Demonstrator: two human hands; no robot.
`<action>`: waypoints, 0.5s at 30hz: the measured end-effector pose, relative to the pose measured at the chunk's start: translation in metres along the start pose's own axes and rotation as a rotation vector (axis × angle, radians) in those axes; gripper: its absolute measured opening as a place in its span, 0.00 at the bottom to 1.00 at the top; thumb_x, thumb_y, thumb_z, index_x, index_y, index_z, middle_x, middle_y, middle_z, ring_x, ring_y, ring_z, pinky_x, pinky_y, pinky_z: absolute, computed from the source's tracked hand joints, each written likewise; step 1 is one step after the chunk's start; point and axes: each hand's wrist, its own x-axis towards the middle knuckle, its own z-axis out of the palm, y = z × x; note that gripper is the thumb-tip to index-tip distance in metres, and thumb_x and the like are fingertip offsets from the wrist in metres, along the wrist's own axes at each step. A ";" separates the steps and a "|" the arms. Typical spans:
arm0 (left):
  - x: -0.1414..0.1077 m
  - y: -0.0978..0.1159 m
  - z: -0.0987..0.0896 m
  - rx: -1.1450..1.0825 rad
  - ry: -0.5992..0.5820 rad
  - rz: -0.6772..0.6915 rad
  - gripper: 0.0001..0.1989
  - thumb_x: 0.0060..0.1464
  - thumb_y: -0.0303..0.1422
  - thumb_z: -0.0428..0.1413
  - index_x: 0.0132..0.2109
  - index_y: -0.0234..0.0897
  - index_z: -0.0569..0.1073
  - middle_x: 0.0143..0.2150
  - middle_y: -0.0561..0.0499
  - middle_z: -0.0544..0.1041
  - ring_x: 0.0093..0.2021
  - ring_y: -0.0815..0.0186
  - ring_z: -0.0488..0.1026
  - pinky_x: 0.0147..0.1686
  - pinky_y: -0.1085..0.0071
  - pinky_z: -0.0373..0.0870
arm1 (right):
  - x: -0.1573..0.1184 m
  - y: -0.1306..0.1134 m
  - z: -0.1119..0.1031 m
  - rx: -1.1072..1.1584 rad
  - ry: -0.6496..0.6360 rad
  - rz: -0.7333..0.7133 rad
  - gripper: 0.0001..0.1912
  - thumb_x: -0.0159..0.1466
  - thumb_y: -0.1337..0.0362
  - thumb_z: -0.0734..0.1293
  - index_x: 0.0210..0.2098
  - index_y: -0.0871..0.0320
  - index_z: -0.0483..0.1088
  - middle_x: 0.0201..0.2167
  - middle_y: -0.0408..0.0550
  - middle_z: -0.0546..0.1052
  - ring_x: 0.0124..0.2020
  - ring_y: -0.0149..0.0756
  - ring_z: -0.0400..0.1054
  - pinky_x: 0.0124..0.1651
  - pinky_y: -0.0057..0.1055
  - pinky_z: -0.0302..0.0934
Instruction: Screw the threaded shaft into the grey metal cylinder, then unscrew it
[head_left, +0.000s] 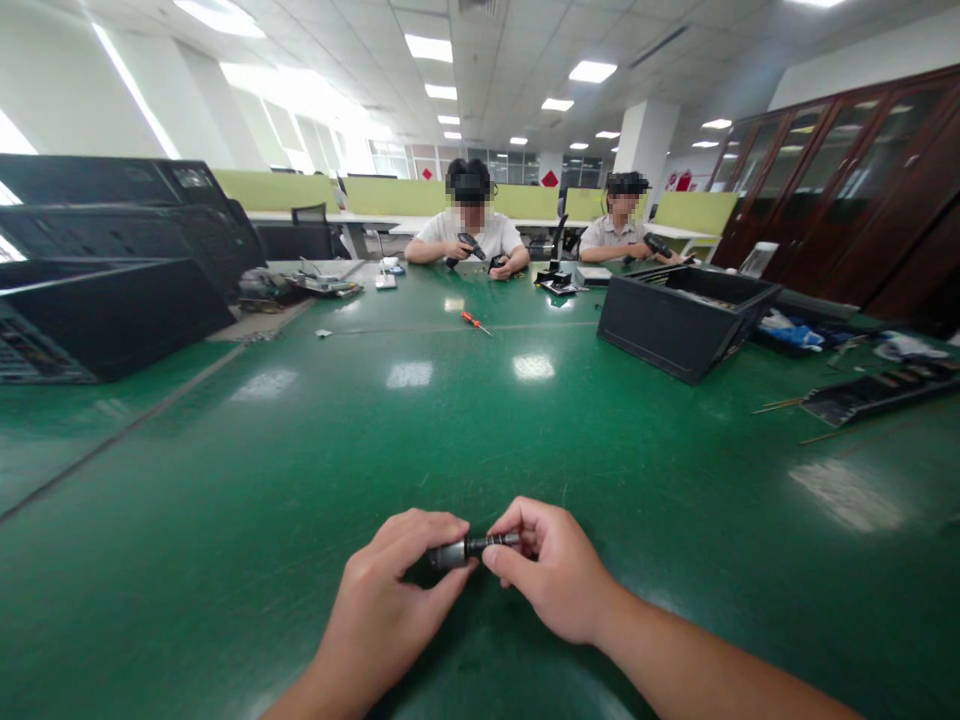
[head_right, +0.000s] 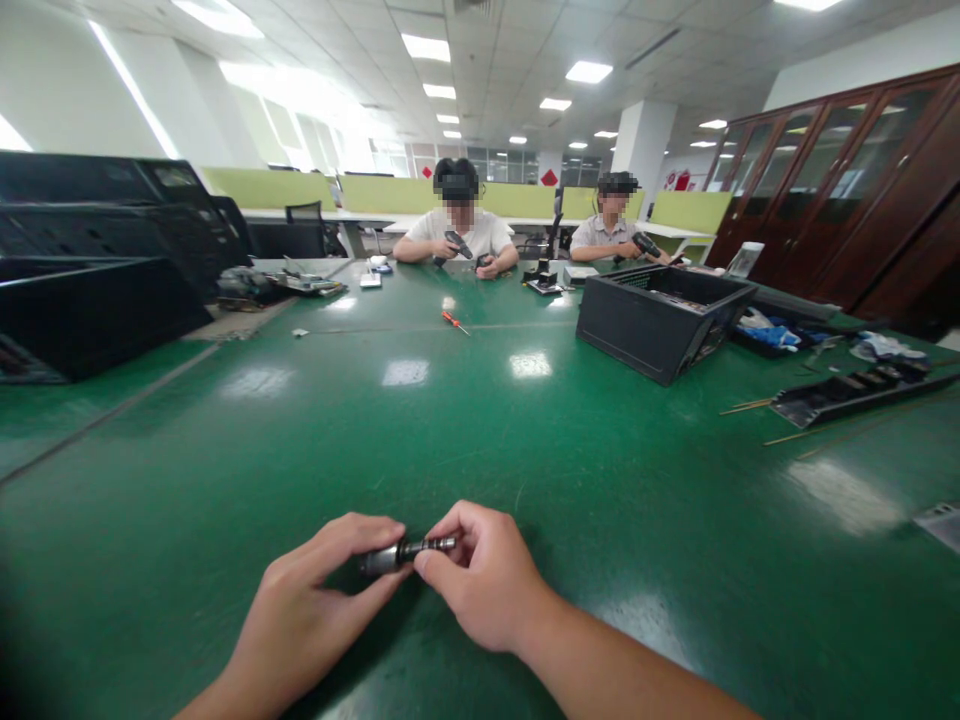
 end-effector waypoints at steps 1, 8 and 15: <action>0.000 0.000 0.000 -0.002 0.001 0.002 0.10 0.54 0.30 0.63 0.44 0.42 0.77 0.39 0.53 0.81 0.39 0.66 0.79 0.41 0.72 0.76 | 0.000 0.000 0.000 0.000 0.002 -0.001 0.05 0.58 0.67 0.69 0.33 0.59 0.69 0.22 0.39 0.69 0.23 0.30 0.64 0.31 0.28 0.59; 0.002 -0.001 -0.001 -0.007 -0.006 0.000 0.10 0.54 0.29 0.63 0.44 0.42 0.76 0.39 0.53 0.80 0.39 0.66 0.79 0.41 0.72 0.76 | 0.001 0.001 -0.001 0.003 0.000 0.009 0.05 0.58 0.66 0.70 0.33 0.59 0.69 0.22 0.40 0.70 0.23 0.30 0.64 0.30 0.28 0.60; 0.000 -0.001 -0.002 -0.005 -0.007 0.015 0.10 0.54 0.29 0.62 0.44 0.41 0.77 0.39 0.51 0.81 0.39 0.65 0.79 0.41 0.71 0.77 | 0.001 0.000 -0.001 0.010 0.007 0.007 0.05 0.59 0.67 0.69 0.33 0.59 0.69 0.22 0.39 0.69 0.23 0.30 0.64 0.30 0.28 0.59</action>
